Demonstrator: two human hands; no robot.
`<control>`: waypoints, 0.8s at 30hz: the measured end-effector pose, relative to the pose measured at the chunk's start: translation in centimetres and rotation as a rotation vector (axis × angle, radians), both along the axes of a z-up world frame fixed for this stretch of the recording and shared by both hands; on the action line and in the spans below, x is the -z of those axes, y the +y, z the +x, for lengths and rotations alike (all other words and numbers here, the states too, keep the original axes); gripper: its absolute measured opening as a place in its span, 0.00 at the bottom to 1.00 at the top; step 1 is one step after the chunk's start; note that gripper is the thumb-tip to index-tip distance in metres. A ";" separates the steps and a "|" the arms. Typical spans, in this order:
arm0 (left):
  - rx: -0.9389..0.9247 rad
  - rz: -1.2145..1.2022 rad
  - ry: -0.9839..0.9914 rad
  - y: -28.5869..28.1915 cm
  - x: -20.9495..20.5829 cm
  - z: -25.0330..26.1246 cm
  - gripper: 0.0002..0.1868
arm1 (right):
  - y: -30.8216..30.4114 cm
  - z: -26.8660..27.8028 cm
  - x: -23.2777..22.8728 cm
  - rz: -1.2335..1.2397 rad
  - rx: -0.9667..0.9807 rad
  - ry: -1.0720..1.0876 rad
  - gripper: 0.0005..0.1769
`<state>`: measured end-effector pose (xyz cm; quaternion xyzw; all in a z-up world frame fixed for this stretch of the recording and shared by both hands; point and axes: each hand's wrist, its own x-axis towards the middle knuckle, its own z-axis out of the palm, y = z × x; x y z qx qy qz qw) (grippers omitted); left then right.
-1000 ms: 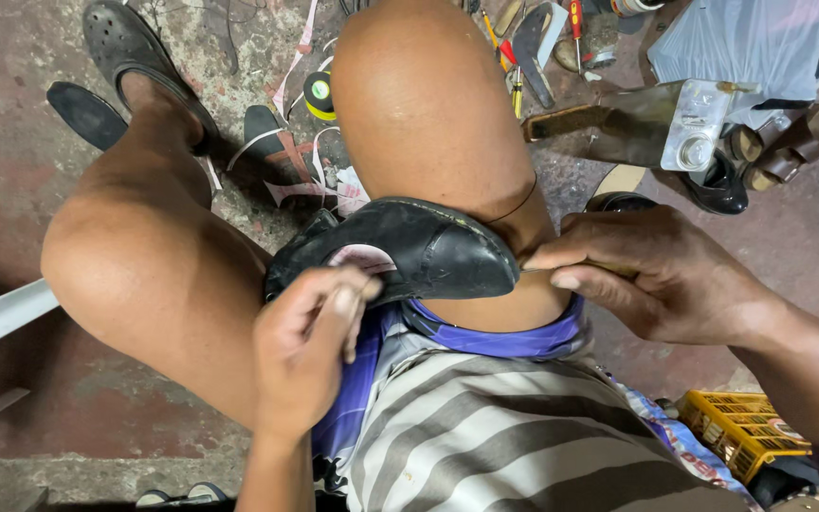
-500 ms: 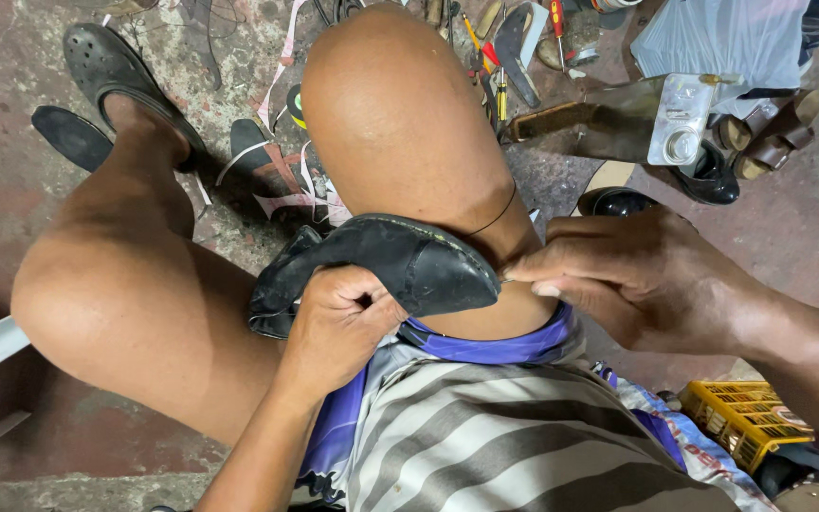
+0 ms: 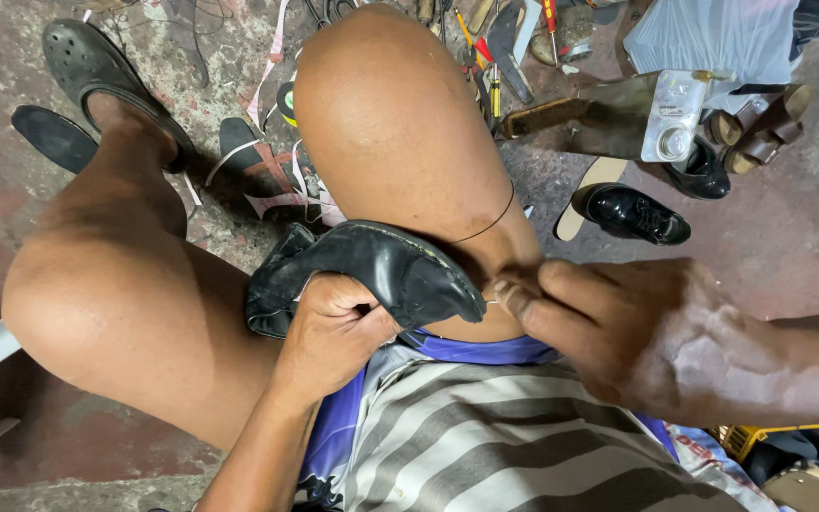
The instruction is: The person sits on the floor and sews a black shoe using a needle and thread. They repeatedly push the needle through the shoe's sole and pull the thread to stitch the shoe while holding it on their lap.
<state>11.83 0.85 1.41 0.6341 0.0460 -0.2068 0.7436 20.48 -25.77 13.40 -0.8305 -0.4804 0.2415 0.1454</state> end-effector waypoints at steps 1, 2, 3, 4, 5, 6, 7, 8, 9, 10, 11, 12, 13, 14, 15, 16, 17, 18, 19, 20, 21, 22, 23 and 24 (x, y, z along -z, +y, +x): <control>0.000 -0.006 -0.009 0.1 0.1 0.0 0.04 | -0.1 -0.2 0.2 0.004 0.045 0.060 0.20; 0.001 -0.012 -0.017 0.1 0.2 0.0 0.04 | -0.2 -0.4 0.5 0.008 0.091 0.121 0.21; -0.003 -0.017 -0.020 0.1 0.2 -0.1 0.04 | -0.3 -0.5 0.6 0.013 0.132 0.186 0.21; -0.005 -0.010 -0.003 0.0 0.2 -0.2 0.04 | -0.3 -0.7 0.7 0.007 0.124 0.176 0.19; -0.002 -0.004 0.009 0.1 0.4 -0.2 0.04 | -0.2 -0.9 0.7 0.002 0.122 0.160 0.18; 0.001 0.003 0.021 0.1 0.5 -0.2 0.05 | 0.0 -1.0 0.7 -0.004 0.119 0.144 0.16; -0.009 -0.004 0.012 0.0 0.5 -0.3 0.05 | 0.0 -0.8 0.6 0.018 0.061 0.076 0.18; -0.018 -0.012 0.002 -0.1 0.4 -0.3 0.05 | 0.0 -0.4 0.4 0.040 0.002 0.008 0.21; -0.025 -0.020 -0.009 -0.1 0.5 -0.3 0.05 | 0.1 -0.2 0.3 0.061 -0.054 -0.063 0.23; -0.028 0.007 -0.013 -0.1 0.5 -0.4 0.04 | 0.3 -0.2 0.5 0.048 -0.060 -0.045 0.22; -0.028 0.033 -0.018 -0.1 0.4 -0.3 0.05 | 0.4 -0.2 0.8 0.034 -0.062 -0.028 0.20; -0.028 0.059 -0.024 -0.1 0.4 -0.3 0.06 | 0.5 -0.4 1.1 0.019 -0.064 -0.011 0.19; -0.044 0.049 0.001 -0.2 0.3 -0.3 0.05 | 0.5 -0.5 1.4 0.030 0.014 0.076 0.18; -0.060 0.038 0.025 -0.4 0.3 -0.3 0.05 | 0.4 -0.7 1.8 0.040 0.093 0.163 0.19; -0.076 0.029 0.048 -0.4 0.3 -0.4 0.04 | 0.3 -0.8 2.0 0.051 0.172 0.250 0.19; -0.081 0.040 0.025 -0.5 0.3 -0.4 0.05 | 0.1 -0.8 2.1 0.033 0.200 0.252 0.19; -0.081 0.051 0.008 -0.5 0.3 -0.4 0.05 | 0.0 -0.9 2.2 0.014 0.235 0.259 0.19; -0.081 0.062 -0.010 -0.6 0.3 -0.5 0.06 | -0.1 -0.9 2.3 -0.004 0.269 0.266 0.20; -0.082 0.071 0.033 -0.6 0.2 -0.6 0.06 | 0.1 -1.3 2.4 -0.043 0.217 0.242 0.19; -0.083 0.080 0.077 -0.5 0.1 -0.8 0.06 | 0.3 -1.7 2.6 -0.082 0.164 0.219 0.18; -0.085 0.087 0.111 -0.5 0.2 -0.7 0.06 | 0.5 -1.8 2.8 -0.120 0.111 0.185 0.17; -0.084 0.083 0.100 -0.5 0.2 -0.5 0.07 | 0.4 -1.9 2.7 -0.086 0.049 0.080 0.18; -0.091 0.079 0.094 -0.4 0.2 -0.6 0.08 | 0.2 -1.9 2.6 -0.051 -0.019 -0.022 0.20; -0.097 0.075 0.087 -0.5 0.2 -0.6 0.09 | 0.0 -2.0 2.5 -0.016 -0.086 -0.124 0.22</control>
